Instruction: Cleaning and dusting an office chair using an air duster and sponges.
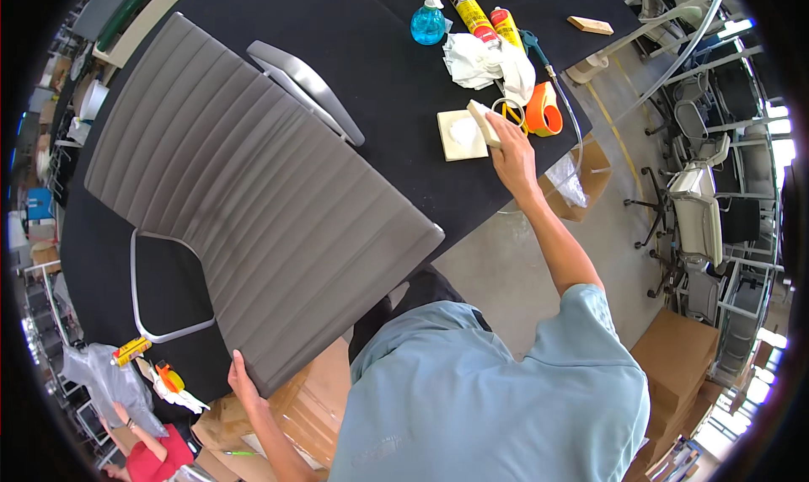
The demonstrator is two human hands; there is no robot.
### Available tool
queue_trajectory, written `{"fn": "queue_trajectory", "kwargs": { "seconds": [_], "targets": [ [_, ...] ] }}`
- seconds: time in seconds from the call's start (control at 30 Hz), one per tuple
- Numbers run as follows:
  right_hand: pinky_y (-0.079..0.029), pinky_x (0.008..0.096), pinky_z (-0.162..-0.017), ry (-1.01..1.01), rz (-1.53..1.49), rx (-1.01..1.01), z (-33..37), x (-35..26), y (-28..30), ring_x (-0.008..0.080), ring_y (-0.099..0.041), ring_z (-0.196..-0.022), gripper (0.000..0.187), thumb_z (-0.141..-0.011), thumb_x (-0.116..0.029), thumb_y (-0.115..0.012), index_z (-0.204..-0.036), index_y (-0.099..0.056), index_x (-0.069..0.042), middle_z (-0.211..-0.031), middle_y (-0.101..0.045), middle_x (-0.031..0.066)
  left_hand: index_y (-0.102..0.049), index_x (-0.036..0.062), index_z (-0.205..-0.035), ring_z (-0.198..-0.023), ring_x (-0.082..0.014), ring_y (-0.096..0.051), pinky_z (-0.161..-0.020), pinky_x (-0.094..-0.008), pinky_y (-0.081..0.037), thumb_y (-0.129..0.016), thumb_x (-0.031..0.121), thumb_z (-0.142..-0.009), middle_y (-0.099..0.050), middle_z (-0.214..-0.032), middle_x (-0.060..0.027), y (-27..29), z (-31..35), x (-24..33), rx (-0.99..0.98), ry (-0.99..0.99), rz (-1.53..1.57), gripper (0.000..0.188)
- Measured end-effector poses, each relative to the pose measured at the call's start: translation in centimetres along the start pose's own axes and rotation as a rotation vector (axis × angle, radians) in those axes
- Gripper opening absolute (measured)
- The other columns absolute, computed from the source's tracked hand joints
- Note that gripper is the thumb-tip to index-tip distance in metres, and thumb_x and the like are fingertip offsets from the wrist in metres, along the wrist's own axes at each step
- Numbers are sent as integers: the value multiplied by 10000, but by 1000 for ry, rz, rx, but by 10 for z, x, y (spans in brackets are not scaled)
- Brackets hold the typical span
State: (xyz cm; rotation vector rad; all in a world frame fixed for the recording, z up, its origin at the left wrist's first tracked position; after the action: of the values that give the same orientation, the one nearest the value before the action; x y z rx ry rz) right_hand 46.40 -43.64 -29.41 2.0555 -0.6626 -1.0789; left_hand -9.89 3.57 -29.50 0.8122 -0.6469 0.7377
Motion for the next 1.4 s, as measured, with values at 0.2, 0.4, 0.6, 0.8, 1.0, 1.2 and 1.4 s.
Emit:
{"fn": "queue_trajectory", "kwargs": {
  "seconds": [0.2,0.4,0.6,0.8,1.0,1.2,1.4],
  "targets": [
    [-295,505,-1184,205,249,-231,-2,6,-57,317,-431,-1415,632,-779,0,-688,-1388,-554,-104,-1443,-554,86,-696,0,-1150,-952,-157,-655,-876,-301,-515,-659,475,-986,-710,-1090,-64,0,-4,-3,37,8,-27,504],
    [-358,447,-1164,181,110,-425,40,-18,-38,317,-564,-1284,532,-819,-90,-702,-1341,-601,-79,-1291,-662,61,-688,-19,-1141,-944,-142,-629,-872,-289,-497,-643,453,-1004,-699,-1067,-54,2,-6,-2,47,3,-26,494],
    [-545,326,-921,-917,-1411,122,49,-71,16,164,-695,-995,326,-965,-203,-652,-1222,-641,-3,-1086,-716,59,-665,-26,-1215,-1018,-141,-622,-933,-296,-480,-642,454,-1004,-690,-1135,-56,7,-10,-14,26,13,37,525],
    [-482,259,-851,-510,-1213,-175,54,-188,-7,81,-625,-956,282,-989,-189,-647,-1204,-692,-12,-1046,-715,8,-643,-25,-1251,-1039,-151,-643,-952,-316,-494,-663,438,-995,-697,-1176,-70,-5,-28,5,-181,4,24,530],
    [-456,253,-854,-442,-994,-266,74,-211,-27,72,-598,-939,273,-967,-203,-662,-1139,-704,5,-1012,-708,2,-659,-6,-1195,-1030,-167,-674,-934,-339,-536,-684,420,-977,-716,-1138,-82,1,-43,25,-300,92,138,479],
    [-458,266,-817,-519,-1026,-149,116,-135,-43,77,-599,-877,236,-946,-232,-658,-1042,-710,-22,-940,-693,-9,-678,5,-1039,-916,-110,-559,-850,-302,-465,-624,476,-1011,-664,-979,-26,-14,-17,-20,8,-12,179,474],
    [-463,276,-875,-684,-1175,-145,154,-119,-57,101,-612,-953,221,-926,-185,-649,-1073,-690,-25,-1003,-688,8,-659,-55,-954,-880,-120,-535,-840,-298,-450,-451,535,-1073,-637,-933,-26,-24,11,-85,144,-144,268,637]
  ]
}}
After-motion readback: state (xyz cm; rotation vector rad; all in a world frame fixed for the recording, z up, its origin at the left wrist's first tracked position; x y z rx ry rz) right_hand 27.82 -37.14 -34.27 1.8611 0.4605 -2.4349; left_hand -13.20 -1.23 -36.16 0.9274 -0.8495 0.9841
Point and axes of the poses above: each hand's wrist, its own z-axis away from the middle knuckle, its own y-axis out of the back of the hand, x = y × z, the point moved 8 cm from there along -z, towards the middle knuckle
